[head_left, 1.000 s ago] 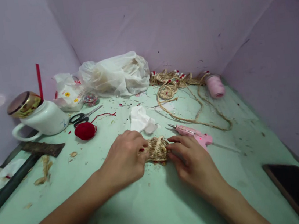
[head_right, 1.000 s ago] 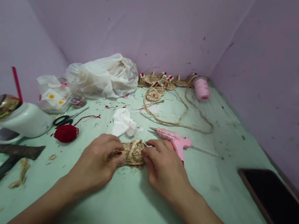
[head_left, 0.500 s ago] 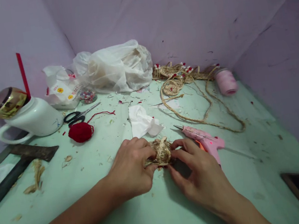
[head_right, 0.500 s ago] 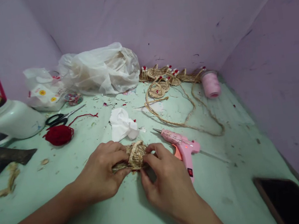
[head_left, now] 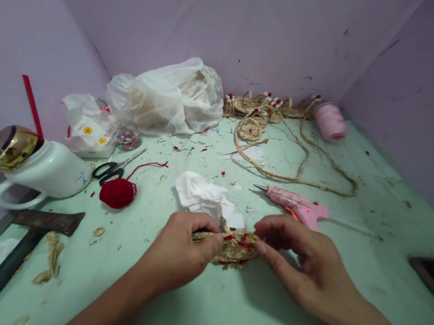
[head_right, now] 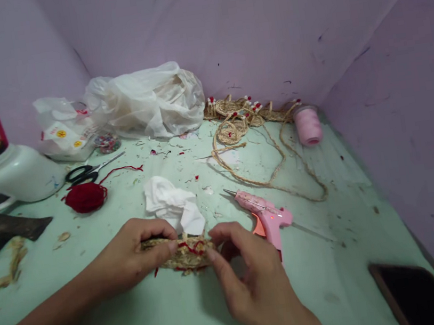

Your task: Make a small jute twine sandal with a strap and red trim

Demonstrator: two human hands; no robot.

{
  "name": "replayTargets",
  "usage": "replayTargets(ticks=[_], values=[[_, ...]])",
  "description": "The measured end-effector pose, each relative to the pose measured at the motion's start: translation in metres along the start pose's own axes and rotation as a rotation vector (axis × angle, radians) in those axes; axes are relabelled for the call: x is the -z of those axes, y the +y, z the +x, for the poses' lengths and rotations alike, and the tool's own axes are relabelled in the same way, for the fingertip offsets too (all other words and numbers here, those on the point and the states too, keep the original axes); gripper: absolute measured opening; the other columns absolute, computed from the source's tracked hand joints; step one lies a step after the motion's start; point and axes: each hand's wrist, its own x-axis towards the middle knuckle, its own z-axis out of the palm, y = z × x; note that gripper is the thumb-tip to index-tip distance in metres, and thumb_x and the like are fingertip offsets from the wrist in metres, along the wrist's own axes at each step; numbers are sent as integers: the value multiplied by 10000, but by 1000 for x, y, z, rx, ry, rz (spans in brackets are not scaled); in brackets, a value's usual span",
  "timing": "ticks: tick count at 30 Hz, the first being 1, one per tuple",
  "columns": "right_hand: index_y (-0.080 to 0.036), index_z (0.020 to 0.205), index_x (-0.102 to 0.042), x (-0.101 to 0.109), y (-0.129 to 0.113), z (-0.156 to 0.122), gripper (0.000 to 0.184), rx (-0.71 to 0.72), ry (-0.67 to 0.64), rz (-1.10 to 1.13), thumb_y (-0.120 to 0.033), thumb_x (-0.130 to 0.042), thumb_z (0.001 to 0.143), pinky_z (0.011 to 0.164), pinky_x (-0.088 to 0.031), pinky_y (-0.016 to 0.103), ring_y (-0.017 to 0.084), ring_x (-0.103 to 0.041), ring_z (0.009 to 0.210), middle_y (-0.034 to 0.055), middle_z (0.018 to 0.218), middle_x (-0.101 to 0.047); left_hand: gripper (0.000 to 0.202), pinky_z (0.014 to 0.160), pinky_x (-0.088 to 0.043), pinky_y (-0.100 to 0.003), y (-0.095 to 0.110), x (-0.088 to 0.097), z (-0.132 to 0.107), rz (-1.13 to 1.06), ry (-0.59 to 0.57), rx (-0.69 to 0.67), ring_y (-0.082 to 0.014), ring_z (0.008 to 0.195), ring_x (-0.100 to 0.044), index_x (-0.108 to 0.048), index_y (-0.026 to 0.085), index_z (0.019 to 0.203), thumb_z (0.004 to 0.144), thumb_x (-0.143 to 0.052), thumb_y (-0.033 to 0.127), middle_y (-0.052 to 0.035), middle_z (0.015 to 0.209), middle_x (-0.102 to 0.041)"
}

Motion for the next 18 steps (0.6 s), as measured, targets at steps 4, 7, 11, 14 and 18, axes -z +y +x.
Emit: replayTargets(ticks=[4, 7, 11, 14, 18], values=[[-207, 992, -556, -3, 6, 0, 263, 186, 28, -144, -179, -624, 739, 676, -503, 308, 180, -596, 776, 54, 885, -636, 124, 585, -407, -206, -7, -5, -2, 60, 114, -141, -115, 647, -542, -617, 176, 768, 735, -498, 161, 17, 695, -616], [-208, 1001, -568, -7, 5, 2, 265, 216, 26, -93, -123, -601, 753, 666, -507, 294, 171, -602, 778, 53, 857, -634, 168, 677, -419, -212, -10, -7, -5, 67, 161, -308, -112, 736, -559, -601, 192, 826, 745, -492, 93, 10, 790, -628], [-196, 1046, -564, -9, 3, 5, 327, 247, -36, -24, -66, -563, 746, 614, -514, 269, 160, -609, 729, 59, 825, -622, 153, 721, -415, -216, -11, -7, -9, 79, 99, -413, -115, 792, -556, -565, 208, 873, 752, -541, 118, 12, 837, -613], [-192, 1035, -564, -9, 3, 7, 335, 262, -16, -57, -63, -560, 725, 601, -519, 267, 171, -619, 720, 64, 814, -625, 145, 712, -415, -241, -12, -10, -8, 148, 94, -452, -137, 800, -547, -530, 210, 891, 778, -498, 125, -3, 846, -602], [-198, 974, -557, -11, 5, 12, 289, 290, -11, -105, -57, -531, 723, 566, -513, 243, 162, -617, 681, 56, 773, -621, 181, 656, -419, -256, -16, -17, -2, 241, 143, -538, -157, 756, -534, -497, 192, 796, 780, -371, 63, -36, 790, -587]])
